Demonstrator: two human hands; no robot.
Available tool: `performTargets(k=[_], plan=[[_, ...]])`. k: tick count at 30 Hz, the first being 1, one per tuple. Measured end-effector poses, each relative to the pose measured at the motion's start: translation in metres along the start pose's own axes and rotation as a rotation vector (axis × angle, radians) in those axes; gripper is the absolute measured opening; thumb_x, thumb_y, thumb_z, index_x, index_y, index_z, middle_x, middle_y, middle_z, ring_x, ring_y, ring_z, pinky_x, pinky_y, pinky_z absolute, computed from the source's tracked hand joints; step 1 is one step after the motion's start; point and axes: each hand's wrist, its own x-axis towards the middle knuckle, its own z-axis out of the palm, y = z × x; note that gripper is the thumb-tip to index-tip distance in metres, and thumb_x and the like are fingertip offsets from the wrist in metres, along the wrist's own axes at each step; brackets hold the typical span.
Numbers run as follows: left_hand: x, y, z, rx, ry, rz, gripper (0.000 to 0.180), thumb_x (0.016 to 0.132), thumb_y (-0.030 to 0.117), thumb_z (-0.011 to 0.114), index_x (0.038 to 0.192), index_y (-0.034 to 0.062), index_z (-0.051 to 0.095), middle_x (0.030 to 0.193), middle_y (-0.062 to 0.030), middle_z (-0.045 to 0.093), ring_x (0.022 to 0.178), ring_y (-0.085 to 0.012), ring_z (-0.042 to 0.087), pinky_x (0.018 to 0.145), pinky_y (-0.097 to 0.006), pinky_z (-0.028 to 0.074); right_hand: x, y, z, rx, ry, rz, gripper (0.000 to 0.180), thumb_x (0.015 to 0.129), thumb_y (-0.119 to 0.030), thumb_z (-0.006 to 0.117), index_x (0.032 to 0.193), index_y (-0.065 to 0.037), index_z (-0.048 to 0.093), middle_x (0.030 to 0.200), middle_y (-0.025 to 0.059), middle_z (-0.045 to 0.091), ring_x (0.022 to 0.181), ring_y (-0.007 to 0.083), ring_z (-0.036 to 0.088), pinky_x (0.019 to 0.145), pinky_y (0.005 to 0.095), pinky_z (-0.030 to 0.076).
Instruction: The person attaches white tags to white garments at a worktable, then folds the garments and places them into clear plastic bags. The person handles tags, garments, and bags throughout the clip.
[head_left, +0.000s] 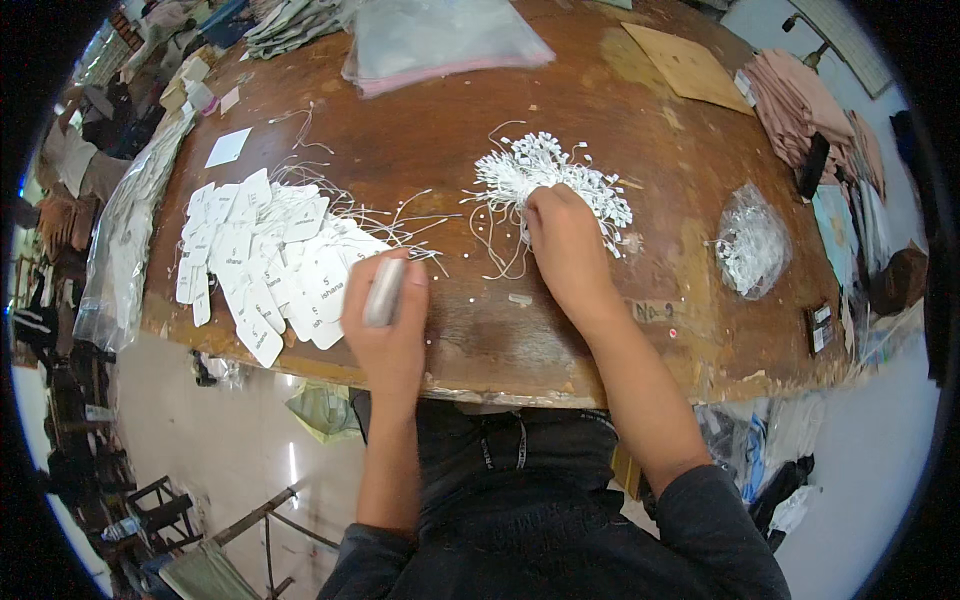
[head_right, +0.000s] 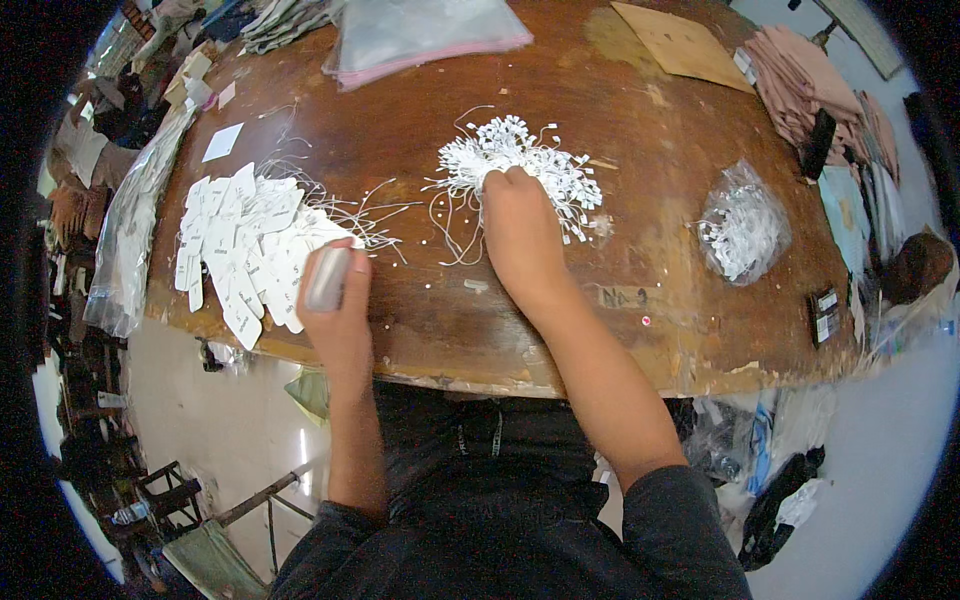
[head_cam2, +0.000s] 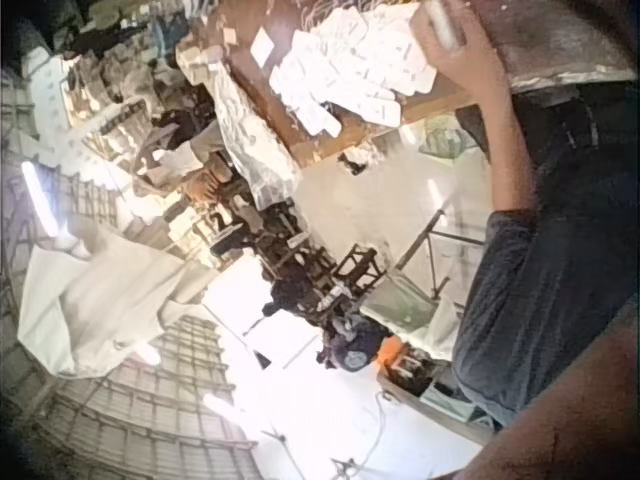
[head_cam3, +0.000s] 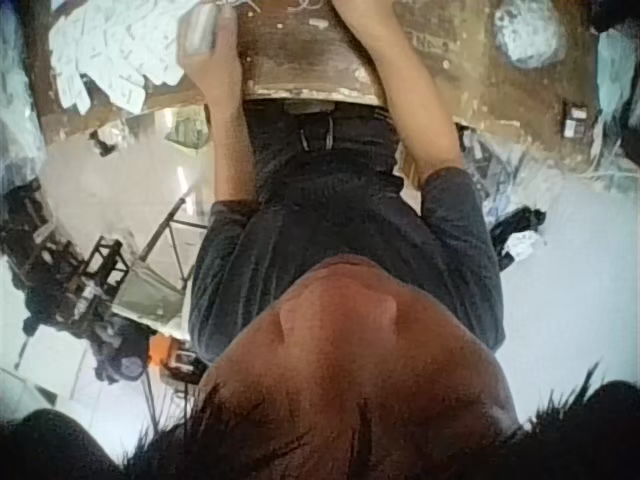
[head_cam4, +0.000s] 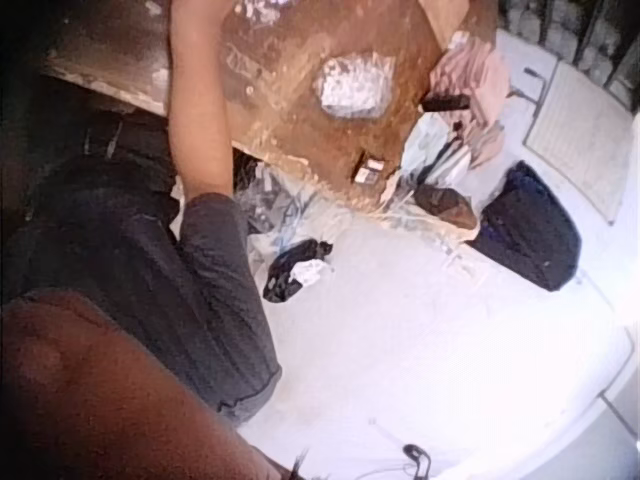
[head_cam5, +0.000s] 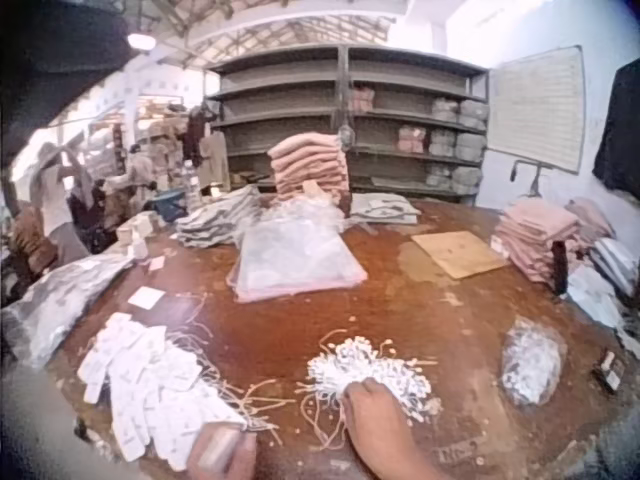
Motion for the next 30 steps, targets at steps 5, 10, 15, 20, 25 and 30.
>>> performTargets(k=[5,10,15,20,25,30], plan=[[-0.002,-0.005,0.020,0.021,-0.135,0.162,0.014,0.087,0.008,0.068,0.098,0.0013,0.066,0.092,-0.0084,0.064,0.083,-0.0162,0.060,0.078,-0.028,0.046,0.006,0.000,0.002,0.084,0.071,-0.037,0.008,0.083,-0.002,0.064,0.089,0.002,0.060,0.086,0.0178,0.058,0.080,0.0358,0.059,0.071,0.0425,0.048],[-0.002,-0.008,0.016,0.001,-0.175,0.058,0.014,0.087,0.008,0.067,0.099,0.0009,0.066,0.092,-0.0085,0.064,0.083,-0.0162,0.060,0.078,-0.028,0.046,0.009,-0.014,-0.006,0.299,0.231,-0.169,0.014,0.081,0.003,0.064,0.095,0.000,0.064,0.093,0.0142,0.062,0.085,0.0305,0.063,0.073,0.0362,0.050],[-0.004,-0.007,0.015,-0.031,-0.167,0.011,0.013,0.088,0.008,0.066,0.099,0.0003,0.066,0.091,-0.0085,0.064,0.083,-0.0158,0.060,0.078,-0.028,0.045,0.008,-0.026,-0.011,0.371,0.268,-0.340,0.022,0.078,0.008,0.067,0.098,0.001,0.064,0.101,0.0121,0.064,0.090,0.0266,0.064,0.075,0.0322,0.052],[-0.003,-0.007,0.014,-0.046,-0.177,0.004,0.012,0.089,0.008,0.065,0.098,0.0000,0.066,0.091,-0.0088,0.064,0.084,-0.0162,0.060,0.079,-0.028,0.045,0.006,-0.023,-0.017,0.356,0.396,-0.423,0.027,0.077,0.007,0.066,0.103,0.001,0.063,0.106,0.0165,0.060,0.094,0.0316,0.063,0.079,0.0356,0.053],[-0.003,-0.004,0.015,-0.015,-0.176,0.061,0.012,0.089,0.008,0.065,0.097,-0.0002,0.066,0.091,-0.0090,0.064,0.084,-0.0169,0.060,0.079,-0.028,0.046,0.010,-0.026,-0.022,0.262,0.403,-0.356,0.034,0.079,0.000,0.070,0.112,0.002,0.061,0.114,0.0174,0.060,0.101,0.0337,0.062,0.086,0.0373,0.052],[-0.001,-0.008,0.013,-0.055,-0.181,0.190,0.014,0.088,0.009,0.065,0.097,-0.0011,0.066,0.104,-0.0138,0.064,0.094,-0.0219,0.061,0.084,-0.031,0.046,-0.006,-0.034,-0.023,0.538,0.078,-0.423,0.043,0.086,-0.010,0.066,0.125,0.003,0.054,0.125,0.0196,0.059,0.113,0.0346,0.060,0.099,0.0391,0.046]])
